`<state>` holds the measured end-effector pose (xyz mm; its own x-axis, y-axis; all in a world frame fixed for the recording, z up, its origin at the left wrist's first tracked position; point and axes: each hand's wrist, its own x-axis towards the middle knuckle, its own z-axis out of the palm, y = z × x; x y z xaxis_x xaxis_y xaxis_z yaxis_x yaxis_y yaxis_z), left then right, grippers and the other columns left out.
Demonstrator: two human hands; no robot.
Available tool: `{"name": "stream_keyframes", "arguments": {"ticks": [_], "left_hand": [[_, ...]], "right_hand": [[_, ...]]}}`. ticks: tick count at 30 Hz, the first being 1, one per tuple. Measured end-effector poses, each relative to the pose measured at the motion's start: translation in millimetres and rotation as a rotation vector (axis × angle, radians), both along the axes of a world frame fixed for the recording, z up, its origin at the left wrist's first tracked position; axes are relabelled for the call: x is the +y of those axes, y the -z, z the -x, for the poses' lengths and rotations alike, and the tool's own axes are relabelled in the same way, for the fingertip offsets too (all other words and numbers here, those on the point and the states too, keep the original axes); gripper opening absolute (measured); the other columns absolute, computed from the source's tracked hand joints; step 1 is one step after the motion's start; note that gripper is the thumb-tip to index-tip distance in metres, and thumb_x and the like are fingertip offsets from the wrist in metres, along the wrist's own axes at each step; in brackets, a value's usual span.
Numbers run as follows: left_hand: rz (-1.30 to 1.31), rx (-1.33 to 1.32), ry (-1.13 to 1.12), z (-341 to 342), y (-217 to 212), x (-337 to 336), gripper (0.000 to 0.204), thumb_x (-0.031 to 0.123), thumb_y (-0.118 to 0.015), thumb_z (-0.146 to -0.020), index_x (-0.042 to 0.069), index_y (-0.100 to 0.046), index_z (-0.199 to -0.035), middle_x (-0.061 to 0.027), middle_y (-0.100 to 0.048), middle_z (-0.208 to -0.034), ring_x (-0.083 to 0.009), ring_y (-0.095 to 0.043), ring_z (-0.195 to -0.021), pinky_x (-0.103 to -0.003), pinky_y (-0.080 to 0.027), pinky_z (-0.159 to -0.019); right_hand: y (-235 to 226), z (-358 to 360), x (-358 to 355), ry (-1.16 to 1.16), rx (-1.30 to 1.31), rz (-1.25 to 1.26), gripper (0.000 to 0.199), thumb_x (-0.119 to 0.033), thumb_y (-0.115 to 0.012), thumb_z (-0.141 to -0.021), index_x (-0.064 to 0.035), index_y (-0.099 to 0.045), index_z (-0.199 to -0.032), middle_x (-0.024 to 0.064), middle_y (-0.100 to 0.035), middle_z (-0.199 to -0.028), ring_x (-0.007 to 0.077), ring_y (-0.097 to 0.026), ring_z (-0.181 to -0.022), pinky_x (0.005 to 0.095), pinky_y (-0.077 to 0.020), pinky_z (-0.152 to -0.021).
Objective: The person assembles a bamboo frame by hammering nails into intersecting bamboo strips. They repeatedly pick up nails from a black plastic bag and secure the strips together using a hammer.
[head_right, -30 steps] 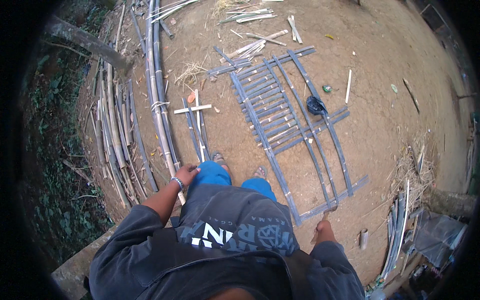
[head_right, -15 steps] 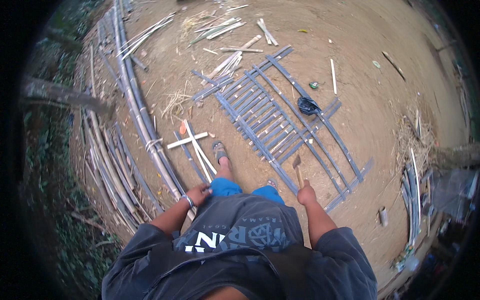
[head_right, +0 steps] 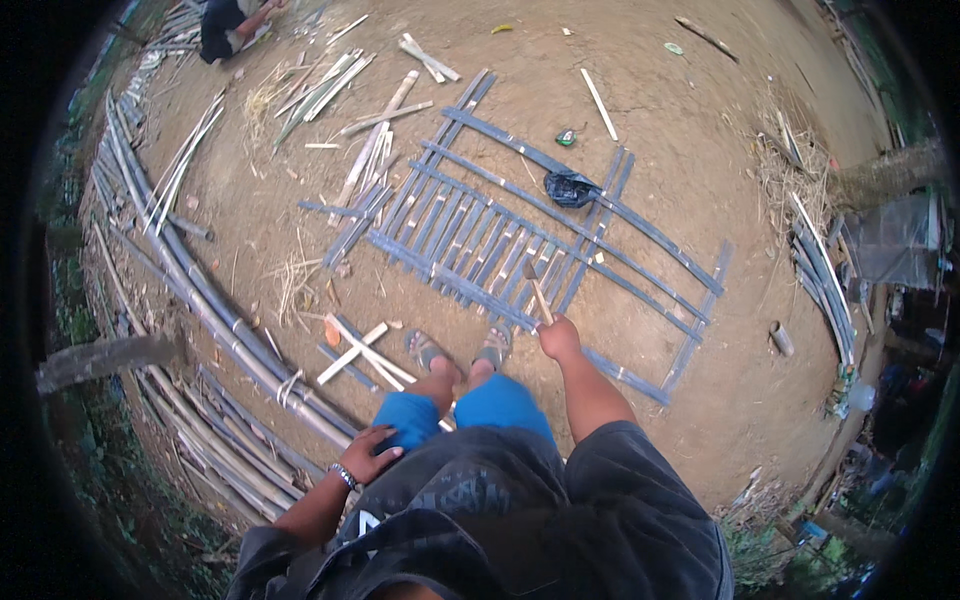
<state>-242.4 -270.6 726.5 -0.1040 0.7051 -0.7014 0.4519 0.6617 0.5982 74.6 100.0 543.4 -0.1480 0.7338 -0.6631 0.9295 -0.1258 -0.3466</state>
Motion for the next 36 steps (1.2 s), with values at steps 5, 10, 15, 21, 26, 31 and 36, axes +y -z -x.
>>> {"name": "stream_keyframes", "arguments": {"ticks": [5,10,15,21,26,31,36], "left_hand": [[-0.082,0.262,-0.158,55.1,90.9,34.4,0.048,0.031,-0.079,-0.09,0.004,-0.068,-0.129,-0.0236,-0.063,-0.138,-0.042,-0.057,-0.13,-0.047,-0.043,-0.114],[-0.208,0.411,-0.035,104.4,202.4,71.4,0.048,0.026,-0.082,-0.084,0.002,-0.066,-0.123,-0.0244,-0.063,-0.135,-0.0433,-0.059,-0.125,-0.048,-0.046,-0.11],[-0.23,0.517,-0.11,122.6,252.2,104.5,0.047,0.02,-0.082,-0.08,-0.001,-0.066,-0.119,-0.0223,-0.067,-0.124,-0.0395,-0.063,-0.119,-0.047,-0.048,-0.105],[-0.166,0.658,-0.24,130.3,276.0,105.6,0.052,0.031,-0.08,-0.08,-0.003,-0.068,-0.117,-0.0231,-0.069,-0.116,-0.0412,-0.065,-0.113,-0.046,-0.051,-0.101],[-0.04,0.606,-0.161,159.3,280.4,103.9,0.056,0.032,-0.079,-0.087,-0.006,-0.064,-0.126,-0.0191,-0.067,-0.122,-0.0324,-0.066,-0.116,-0.041,-0.055,-0.098],[0.037,0.535,-0.213,165.2,280.5,118.4,0.054,0.029,-0.078,-0.088,-0.005,-0.064,-0.128,-0.0182,-0.067,-0.126,-0.0316,-0.064,-0.121,-0.041,-0.054,-0.101],[-0.047,0.276,-0.33,182.3,285.3,127.5,0.053,0.028,-0.077,-0.091,-0.002,-0.064,-0.133,-0.0172,-0.069,-0.126,-0.0294,-0.064,-0.123,-0.04,-0.047,-0.109]], "right_hand": [[101.6,43.1,96.5,0.144,0.066,-0.08,0.049,-0.033,-0.072,-0.089,0.0034,-0.065,-0.12,0.0314,-0.07,-0.112,0.0467,-0.068,-0.108,0.0512,-0.0541,-0.094],[278.0,34.0,216.3,0.21,-0.004,-0.386,0.05,-0.04,-0.076,-0.086,0.001,-0.069,-0.113,0.0298,-0.072,-0.107,0.0476,-0.07,-0.1,0.0527,-0.0557,-0.089],[368.1,30.0,309.5,0.439,0.021,-0.718,0.05,-0.036,-0.084,-0.081,0.0009,-0.07,-0.111,0.0287,-0.073,-0.104,0.0453,-0.071,-0.098,0.0495,-0.057,-0.084],[436.6,10.8,402.0,0.731,0.436,-0.336,0.049,-0.012,-0.071,-0.096,-0.0119,-0.057,-0.143,0.0041,-0.064,-0.084,0.0109,-0.059,-0.067,0.0284,-0.0481,-0.048],[454.9,1.8,420.4,0.878,0.599,-0.16,0.017,-0.009,-0.068,-0.099,-0.011,-0.061,-0.114,0.0022,-0.061,-0.084,0.0124,-0.056,-0.062,0.0281,-0.0488,-0.046],[419.2,40.9,398.1,0.822,0.955,-0.161,0.042,-0.011,-0.067,-0.1,-0.0078,-0.056,-0.14,0.0023,-0.061,-0.098,0.013,-0.056,-0.069,0.029,-0.0521,-0.058],[371.9,85.4,384.7,0.683,1.015,-0.08,0.045,-0.014,-0.068,-0.1,-0.0085,-0.054,-0.143,0.0016,-0.058,-0.099,0.0126,-0.056,-0.071,0.0289,-0.0521,-0.06]]}}
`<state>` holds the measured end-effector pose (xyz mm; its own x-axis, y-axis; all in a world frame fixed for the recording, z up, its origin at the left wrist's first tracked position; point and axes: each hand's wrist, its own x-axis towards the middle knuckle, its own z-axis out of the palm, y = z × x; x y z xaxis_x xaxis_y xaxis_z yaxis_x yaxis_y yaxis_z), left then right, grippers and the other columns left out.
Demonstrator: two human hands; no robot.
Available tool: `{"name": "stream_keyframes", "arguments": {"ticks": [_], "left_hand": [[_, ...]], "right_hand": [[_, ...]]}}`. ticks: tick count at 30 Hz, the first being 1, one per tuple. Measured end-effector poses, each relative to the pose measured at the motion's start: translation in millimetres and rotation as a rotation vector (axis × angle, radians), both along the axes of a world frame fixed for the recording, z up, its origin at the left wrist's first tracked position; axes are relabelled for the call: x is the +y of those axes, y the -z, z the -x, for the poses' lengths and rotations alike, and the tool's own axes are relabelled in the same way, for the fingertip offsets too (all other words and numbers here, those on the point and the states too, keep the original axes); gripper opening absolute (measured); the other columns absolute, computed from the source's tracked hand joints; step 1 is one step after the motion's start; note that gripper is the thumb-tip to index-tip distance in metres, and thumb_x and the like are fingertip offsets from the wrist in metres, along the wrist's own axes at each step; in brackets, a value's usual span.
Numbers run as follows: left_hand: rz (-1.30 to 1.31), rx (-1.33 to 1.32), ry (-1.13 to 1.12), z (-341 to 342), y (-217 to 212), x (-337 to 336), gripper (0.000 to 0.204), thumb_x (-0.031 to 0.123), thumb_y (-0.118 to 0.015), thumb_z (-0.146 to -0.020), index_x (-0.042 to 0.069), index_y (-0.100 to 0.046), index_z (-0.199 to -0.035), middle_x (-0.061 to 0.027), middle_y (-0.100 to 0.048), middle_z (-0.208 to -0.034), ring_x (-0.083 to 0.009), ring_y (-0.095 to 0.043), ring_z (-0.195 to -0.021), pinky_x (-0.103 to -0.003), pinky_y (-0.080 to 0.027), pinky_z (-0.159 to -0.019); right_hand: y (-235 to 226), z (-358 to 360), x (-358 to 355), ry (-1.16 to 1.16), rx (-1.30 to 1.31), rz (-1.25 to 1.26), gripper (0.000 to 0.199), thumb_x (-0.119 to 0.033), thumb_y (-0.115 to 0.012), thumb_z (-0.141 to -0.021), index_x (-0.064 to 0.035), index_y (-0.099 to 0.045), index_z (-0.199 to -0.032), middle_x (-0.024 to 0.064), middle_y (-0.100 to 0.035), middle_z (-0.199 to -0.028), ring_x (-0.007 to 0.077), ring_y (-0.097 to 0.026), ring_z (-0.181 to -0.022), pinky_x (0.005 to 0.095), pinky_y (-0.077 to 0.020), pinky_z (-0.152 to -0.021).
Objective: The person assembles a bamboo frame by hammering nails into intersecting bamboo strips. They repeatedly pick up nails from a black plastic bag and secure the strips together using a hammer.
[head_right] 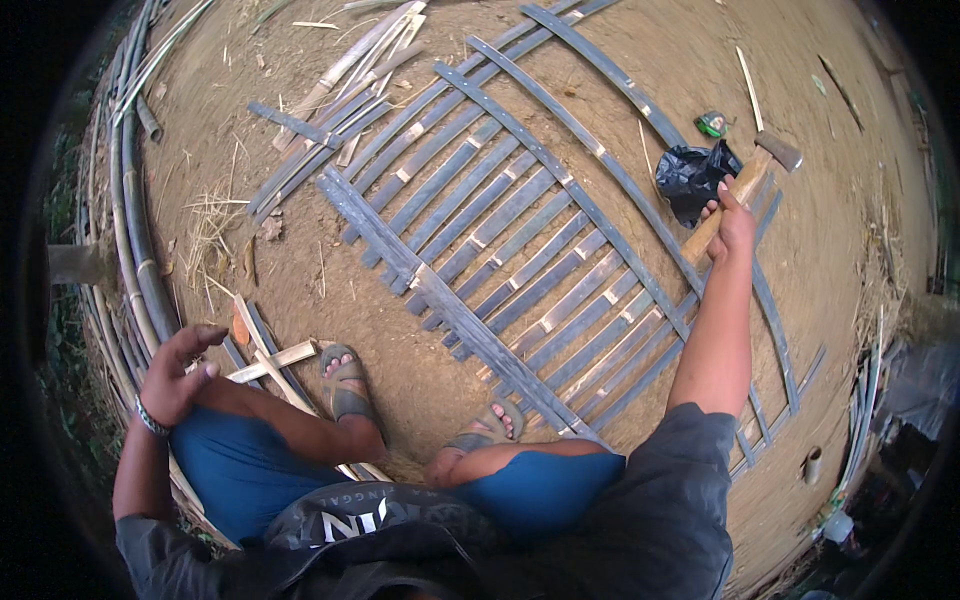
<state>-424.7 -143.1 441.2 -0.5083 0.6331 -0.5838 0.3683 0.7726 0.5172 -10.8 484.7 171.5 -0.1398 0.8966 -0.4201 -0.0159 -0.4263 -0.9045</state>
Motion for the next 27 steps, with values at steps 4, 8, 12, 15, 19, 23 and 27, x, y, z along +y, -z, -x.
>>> {"name": "stream_keyframes", "arguments": {"ticks": [4,8,12,15,19,23,27], "left_hand": [[-0.072,-0.186,-0.114,34.0,34.7,-3.6,0.052,0.03,-0.073,-0.097,-0.001,-0.062,-0.137,-0.0152,-0.069,-0.13,-0.0259,-0.064,-0.124,-0.041,-0.048,-0.109],[-0.015,-0.168,-0.093,66.9,95.4,-5.2,0.052,0.032,-0.071,-0.099,0.0,-0.062,-0.138,-0.0167,-0.069,-0.132,-0.0272,-0.066,-0.122,-0.041,-0.051,-0.106],[0.076,-0.105,0.075,76.7,185.0,7.9,0.051,0.041,-0.068,-0.099,-0.001,-0.07,-0.129,-0.0202,-0.07,-0.127,-0.0306,-0.067,-0.119,-0.04,-0.051,-0.104],[0.042,-0.045,0.088,69.7,255.5,26.1,0.047,0.039,-0.069,-0.097,0.002,-0.071,-0.125,-0.0214,-0.071,-0.121,-0.0338,-0.069,-0.112,-0.042,-0.053,-0.099],[-0.01,0.11,-0.048,55.7,330.5,55.3,0.043,0.036,-0.073,-0.092,0.001,-0.072,-0.118,-0.0219,-0.071,-0.115,-0.0375,-0.068,-0.107,-0.044,-0.054,-0.096],[-0.116,0.244,-0.153,44.1,350.7,75.5,0.042,0.03,-0.076,-0.089,0.002,-0.069,-0.119,-0.0206,-0.069,-0.117,-0.0379,-0.066,-0.11,-0.045,-0.053,-0.097],[-0.187,0.357,-0.109,49.0,356.9,86.5,0.045,0.026,-0.079,-0.086,0.003,-0.067,-0.122,-0.0193,-0.067,-0.12,-0.038,-0.064,-0.113,-0.046,-0.051,-0.098]], "right_hand": [[-52.4,38.8,-15.3,-0.073,0.05,-0.041,0.043,-0.015,-0.068,-0.101,-0.0058,-0.054,-0.141,0.0011,-0.056,-0.095,0.0125,-0.057,-0.072,0.0292,-0.0524,-0.061],[-99.7,99.3,-51.5,-0.188,0.187,-0.047,0.038,-0.014,-0.068,-0.102,-0.0044,-0.055,-0.137,0.0013,-0.054,-0.092,0.0128,-0.058,-0.072,0.0292,-0.053,-0.061],[-116.0,159.4,-87.6,-0.27,0.324,0.003,0.035,-0.013,-0.067,-0.102,-0.0045,-0.055,-0.134,0.0021,-0.054,-0.09,0.0134,-0.058,-0.072,0.029,-0.0533,-0.062],[-117.5,193.6,-112.2,-0.249,0.355,0.076,0.035,-0.016,-0.066,-0.103,-0.0078,-0.055,-0.136,0.0025,-0.054,-0.084,0.0136,-0.058,-0.072,0.0289,-0.0542,-0.062],[-74.0,215.5,-147.4,-0.244,0.292,0.214,0.037,-0.019,-0.062,-0.106,-0.0118,-0.055,-0.142,0.0024,-0.054,-0.08,0.0137,-0.057,-0.07,0.0277,-0.0543,-0.062],[-14.2,208.5,-182.0,-0.253,0.191,0.302,0.044,-0.02,-0.06,-0.107,-0.0133,-0.051,-0.15,0.0036,-0.055,-0.083,0.0132,-0.056,-0.071,0.0292,-0.0552,-0.064],[0.4,192.3,-208.8,-0.177,0.175,0.33,0.049,-0.021,-0.058,-0.107,-0.015,-0.046,-0.154,0.0014,-0.056,-0.086,0.0121,-0.055,-0.069,0.029,-0.0547,-0.065]]}}
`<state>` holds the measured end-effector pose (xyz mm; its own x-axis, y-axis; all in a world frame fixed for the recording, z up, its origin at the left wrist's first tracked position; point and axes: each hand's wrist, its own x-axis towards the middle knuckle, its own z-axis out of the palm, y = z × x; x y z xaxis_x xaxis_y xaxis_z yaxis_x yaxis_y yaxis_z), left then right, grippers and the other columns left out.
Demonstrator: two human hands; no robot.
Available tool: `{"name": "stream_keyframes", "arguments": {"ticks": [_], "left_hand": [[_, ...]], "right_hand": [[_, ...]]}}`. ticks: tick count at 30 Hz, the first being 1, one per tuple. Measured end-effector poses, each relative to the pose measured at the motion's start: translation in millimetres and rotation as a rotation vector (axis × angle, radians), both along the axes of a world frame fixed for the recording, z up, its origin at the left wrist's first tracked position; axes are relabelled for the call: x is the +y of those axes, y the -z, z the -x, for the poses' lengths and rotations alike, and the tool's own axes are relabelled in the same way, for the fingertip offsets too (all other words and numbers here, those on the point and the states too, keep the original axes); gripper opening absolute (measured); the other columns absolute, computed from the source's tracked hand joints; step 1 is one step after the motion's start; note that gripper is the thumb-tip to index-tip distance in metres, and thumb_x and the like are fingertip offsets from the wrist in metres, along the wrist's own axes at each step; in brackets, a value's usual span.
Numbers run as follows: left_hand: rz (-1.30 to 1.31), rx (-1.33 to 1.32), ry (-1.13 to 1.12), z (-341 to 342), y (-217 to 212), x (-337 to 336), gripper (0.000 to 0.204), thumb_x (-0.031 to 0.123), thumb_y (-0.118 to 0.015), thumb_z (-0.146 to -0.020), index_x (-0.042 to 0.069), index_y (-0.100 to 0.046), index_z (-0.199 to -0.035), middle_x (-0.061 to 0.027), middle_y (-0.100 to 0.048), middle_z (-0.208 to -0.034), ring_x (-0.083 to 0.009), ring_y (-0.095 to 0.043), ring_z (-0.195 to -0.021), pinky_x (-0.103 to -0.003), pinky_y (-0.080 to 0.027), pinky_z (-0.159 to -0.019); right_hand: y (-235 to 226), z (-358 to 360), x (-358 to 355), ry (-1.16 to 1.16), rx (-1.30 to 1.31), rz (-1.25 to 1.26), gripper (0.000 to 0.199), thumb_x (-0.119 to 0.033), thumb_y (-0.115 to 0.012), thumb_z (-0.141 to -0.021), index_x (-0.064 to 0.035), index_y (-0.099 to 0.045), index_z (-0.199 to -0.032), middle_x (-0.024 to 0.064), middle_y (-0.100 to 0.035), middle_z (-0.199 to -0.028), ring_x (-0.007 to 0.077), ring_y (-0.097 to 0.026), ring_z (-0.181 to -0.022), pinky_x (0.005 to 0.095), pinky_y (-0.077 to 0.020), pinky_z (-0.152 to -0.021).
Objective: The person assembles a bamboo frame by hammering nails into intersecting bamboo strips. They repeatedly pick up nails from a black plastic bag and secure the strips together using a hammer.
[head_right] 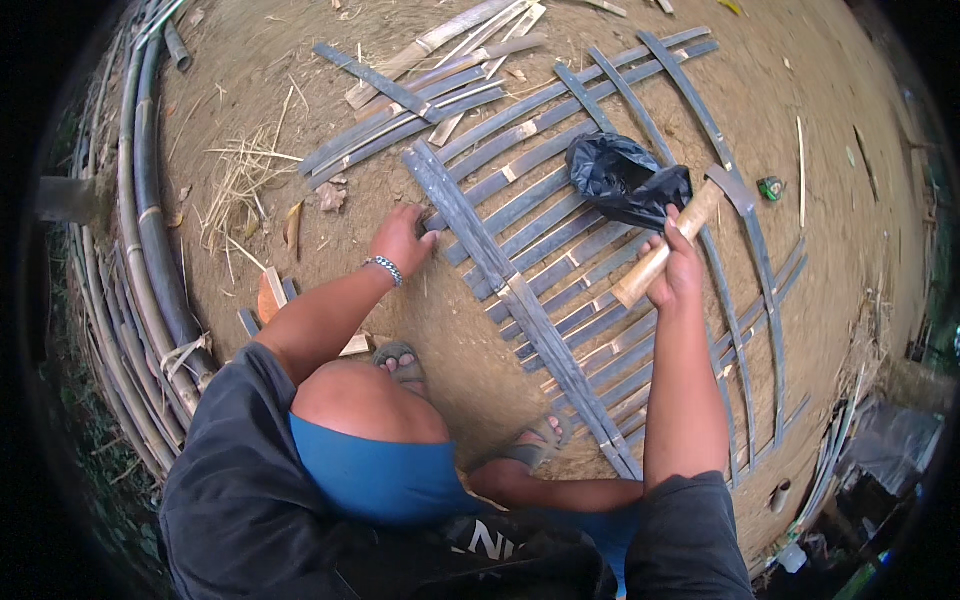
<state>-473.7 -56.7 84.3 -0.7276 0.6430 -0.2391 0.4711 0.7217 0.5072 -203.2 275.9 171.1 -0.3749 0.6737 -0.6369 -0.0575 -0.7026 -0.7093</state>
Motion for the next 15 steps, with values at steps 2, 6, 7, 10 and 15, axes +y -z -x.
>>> {"name": "stream_keyframes", "arguments": {"ticks": [2,6,7,10,15], "left_hand": [[0.043,-0.018,0.078,2.7,-4.5,4.6,0.044,0.026,-0.08,-0.085,0.003,-0.067,-0.121,-0.0186,-0.067,-0.117,-0.0384,-0.064,-0.112,-0.046,-0.051,-0.098],[0.049,-0.022,0.099,8.7,-3.5,4.2,0.044,0.028,-0.081,-0.084,0.004,-0.067,-0.118,-0.0172,-0.066,-0.112,-0.0381,-0.064,-0.109,-0.047,-0.051,-0.095],[0.036,-0.014,0.106,8.4,-2.5,5.3,0.045,0.028,-0.082,-0.084,0.004,-0.067,-0.118,-0.017,-0.066,-0.111,-0.0378,-0.064,-0.108,-0.047,-0.051,-0.094],[-0.021,0.011,0.116,9.0,2.5,4.0,0.046,0.029,-0.083,-0.083,0.004,-0.068,-0.118,-0.0161,-0.067,-0.109,-0.0371,-0.064,-0.106,-0.046,-0.052,-0.092],[-0.072,0.061,0.092,8.2,12.0,-0.9,0.045,0.03,-0.085,-0.08,0.007,-0.071,-0.116,-0.0127,-0.068,-0.104,-0.0354,-0.065,-0.101,-0.045,-0.053,-0.089]], "right_hand": [[-1.9,-17.3,-8.8,-0.005,-0.011,-0.063,0.052,-0.02,-0.056,-0.107,-0.0134,-0.043,-0.158,0.0018,-0.06,-0.108,0.0111,-0.055,-0.072,0.0292,-0.0537,-0.067],[-10.6,-48.4,-41.3,-0.052,-0.222,-0.174,0.053,-0.014,-0.056,-0.106,-0.0071,-0.043,-0.156,0.0048,-0.054,-0.147,0.0093,-0.054,-0.075,0.028,-0.0535,-0.068],[-8.2,-60.2,-51.6,-0.064,-0.284,-0.173,0.053,-0.013,-0.056,-0.105,-0.0064,-0.043,-0.156,0.0049,-0.053,-0.15,0.0094,-0.054,-0.075,0.028,-0.0536,-0.068],[-1.6,-82.0,-91.0,-0.093,-0.408,-0.162,0.053,-0.009,-0.059,-0.102,-0.004,-0.046,-0.153,0.0064,-0.059,-0.14,0.0126,-0.057,-0.077,0.0285,-0.0535,-0.068],[8.3,-74.3,-157.2,-0.125,-0.363,0.049,0.054,-0.009,-0.065,-0.1,-0.0028,-0.049,-0.151,0.0052,-0.062,-0.12,0.0131,-0.058,-0.072,0.0295,-0.0541,-0.068]]}}
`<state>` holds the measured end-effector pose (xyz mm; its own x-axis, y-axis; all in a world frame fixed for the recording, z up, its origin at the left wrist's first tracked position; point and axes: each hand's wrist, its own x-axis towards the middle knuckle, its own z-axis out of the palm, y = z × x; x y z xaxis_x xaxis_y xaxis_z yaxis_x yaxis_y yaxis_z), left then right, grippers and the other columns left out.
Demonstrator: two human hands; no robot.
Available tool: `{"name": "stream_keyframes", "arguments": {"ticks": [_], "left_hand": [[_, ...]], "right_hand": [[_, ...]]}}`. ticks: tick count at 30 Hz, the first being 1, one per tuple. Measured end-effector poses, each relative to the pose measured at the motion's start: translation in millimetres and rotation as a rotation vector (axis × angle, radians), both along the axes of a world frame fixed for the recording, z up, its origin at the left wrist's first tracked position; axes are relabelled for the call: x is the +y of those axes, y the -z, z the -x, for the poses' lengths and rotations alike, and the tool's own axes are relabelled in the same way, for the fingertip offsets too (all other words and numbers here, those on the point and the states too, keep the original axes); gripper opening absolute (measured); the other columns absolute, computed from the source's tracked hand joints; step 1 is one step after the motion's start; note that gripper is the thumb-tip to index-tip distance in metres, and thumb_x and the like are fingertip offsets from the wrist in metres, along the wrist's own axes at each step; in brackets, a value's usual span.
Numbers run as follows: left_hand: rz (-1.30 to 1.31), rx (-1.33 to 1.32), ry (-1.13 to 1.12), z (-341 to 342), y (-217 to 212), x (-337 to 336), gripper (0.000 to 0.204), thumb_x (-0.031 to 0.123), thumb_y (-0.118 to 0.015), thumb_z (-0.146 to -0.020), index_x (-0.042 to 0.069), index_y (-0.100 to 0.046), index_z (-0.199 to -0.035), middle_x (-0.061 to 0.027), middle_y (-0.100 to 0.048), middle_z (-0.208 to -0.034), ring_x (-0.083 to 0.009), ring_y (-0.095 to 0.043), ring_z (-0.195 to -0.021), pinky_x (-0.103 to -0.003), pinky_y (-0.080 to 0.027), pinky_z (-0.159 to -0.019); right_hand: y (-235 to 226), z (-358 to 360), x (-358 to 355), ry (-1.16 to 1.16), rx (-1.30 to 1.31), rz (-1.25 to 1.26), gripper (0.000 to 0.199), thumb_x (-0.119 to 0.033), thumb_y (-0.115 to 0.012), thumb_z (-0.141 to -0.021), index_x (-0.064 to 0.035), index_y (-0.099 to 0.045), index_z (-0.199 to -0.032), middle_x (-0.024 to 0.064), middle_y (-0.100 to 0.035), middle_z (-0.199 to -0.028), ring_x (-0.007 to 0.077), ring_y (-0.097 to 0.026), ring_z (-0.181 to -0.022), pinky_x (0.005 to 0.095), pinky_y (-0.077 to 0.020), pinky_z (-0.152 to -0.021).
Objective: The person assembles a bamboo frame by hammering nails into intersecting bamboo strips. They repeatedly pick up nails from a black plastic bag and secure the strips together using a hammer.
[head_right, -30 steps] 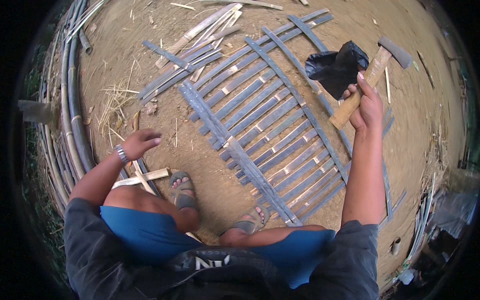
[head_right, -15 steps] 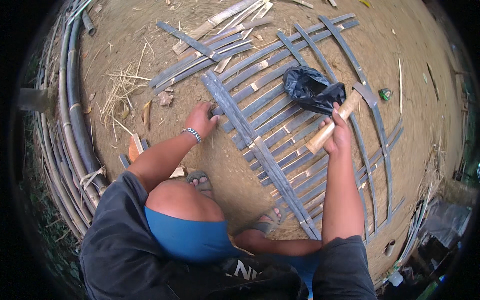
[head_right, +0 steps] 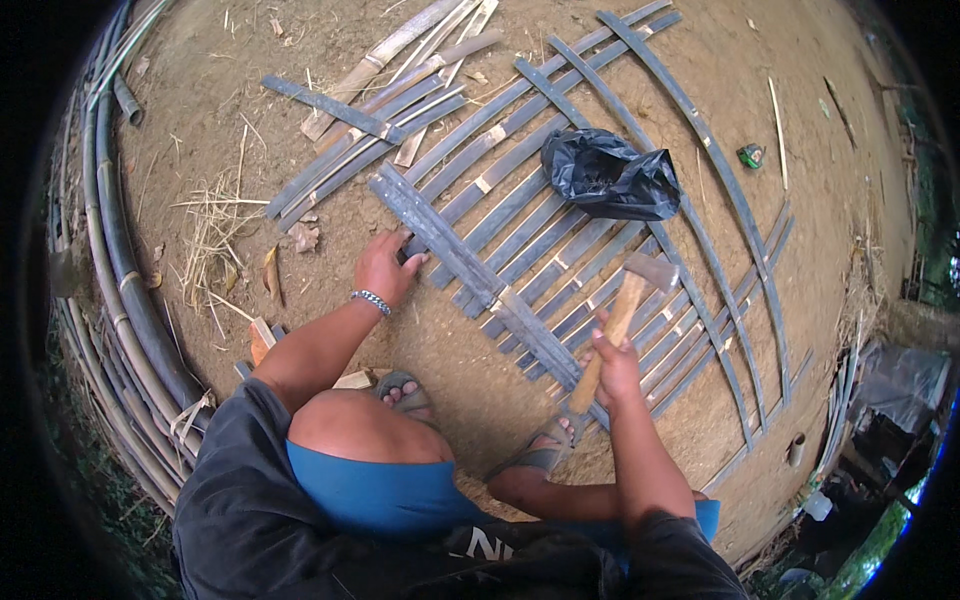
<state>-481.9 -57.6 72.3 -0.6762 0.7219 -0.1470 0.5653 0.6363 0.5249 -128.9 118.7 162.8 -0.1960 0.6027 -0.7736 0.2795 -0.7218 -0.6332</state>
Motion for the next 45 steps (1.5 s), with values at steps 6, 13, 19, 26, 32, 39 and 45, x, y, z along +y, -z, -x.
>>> {"name": "stream_keyframes", "arguments": {"ticks": [6,13,19,26,32,39,45], "left_hand": [[-0.06,-0.031,-0.001,1.1,-0.1,1.4,0.036,0.029,-0.085,-0.08,0.007,-0.077,-0.107,-0.0101,-0.068,-0.1,-0.032,-0.066,-0.097,-0.042,-0.054,-0.086],[-0.065,-0.027,-0.005,3.3,4.3,-2.2,0.039,0.03,-0.086,-0.079,0.006,-0.078,-0.108,-0.0119,-0.068,-0.099,-0.0332,-0.066,-0.098,-0.043,-0.054,-0.088],[-0.11,-0.04,-0.034,2.6,5.2,-4.6,0.043,0.03,-0.085,-0.081,0.002,-0.074,-0.112,-0.0166,-0.067,-0.103,-0.0367,-0.066,-0.099,-0.045,-0.053,-0.089],[-0.126,0.064,0.151,16.8,-6.2,5.3,0.046,0.029,-0.073,-0.092,0.008,-0.063,-0.132,-0.0167,-0.056,-0.141,-0.0374,-0.048,-0.136,-0.051,-0.035,-0.117],[0.147,0.3,0.831,14.3,-7.3,32.3,0.082,0.063,-0.054,-0.098,0.018,-0.032,-0.163,-0.0117,-0.025,-0.171,-0.0306,-0.017,-0.16,-0.057,-0.009,-0.129],[0.277,0.225,0.989,11.4,-13.9,42.2,0.104,0.081,-0.054,-0.087,0.018,-0.028,-0.165,-0.0122,-0.021,-0.172,-0.032,-0.014,-0.161,-0.06,-0.008,-0.128],[0.44,0.199,1.022,12.3,-25.7,47.9,0.118,0.087,-0.057,-0.079,0.019,-0.02,-0.168,-0.0113,-0.015,-0.174,-0.0321,-0.007,-0.162,-0.062,-0.004,-0.128]], "right_hand": [[13.9,20.6,-29.7,-0.154,0.006,0.068,0.054,-0.011,-0.068,-0.099,-0.0024,-0.05,-0.15,0.0019,-0.06,-0.096,0.0134,-0.058,-0.07,0.0303,-0.0522,-0.065],[12.7,39.8,-35.5,-0.515,-0.067,0.001,0.047,-0.015,-0.069,-0.1,-0.0003,-0.055,-0.143,0.0023,-0.063,-0.091,0.0122,-0.059,-0.067,0.0302,-0.0508,-0.064],[18.4,36.3,-55.1,-0.65,-0.14,-0.038,0.039,-0.018,-0.069,-0.101,-0.0001,-0.06,-0.134,0.0026,-0.063,-0.085,0.0113,-0.06,-0.066,0.0299,-0.0507,-0.063],[33.5,1.5,-86.3,-0.474,-0.205,-0.06,0.033,-0.02,-0.068,-0.102,-0.0013,-0.065,-0.128,0.003,-0.064,-0.083,0.0123,-0.06,-0.063,0.0305,-0.0505,-0.06],[49.4,-14.3,-82.9,-0.304,-0.342,-0.187,0.032,-0.027,-0.068,-0.101,-0.0002,-0.065,-0.118,0.0033,-0.063,-0.08,0.013,-0.059,-0.06,0.0308,-0.0495,-0.057],[38.1,-24.7,-38.7,-0.126,-0.397,-0.276,0.038,-0.032,-0.068,-0.102,0.0004,-0.062,-0.121,0.0028,-0.06,-0.076,0.0127,-0.06,-0.061,0.0307,-0.0498,-0.057],[-34.2,7.1,42.5,-0.123,-0.465,-0.472,0.043,-0.035,-0.068,-0.102,0.0018,-0.061,-0.124,0.0039,-0.061,-0.082,0.0119,-0.06,-0.065,0.0286,-0.0495,-0.059]]}}
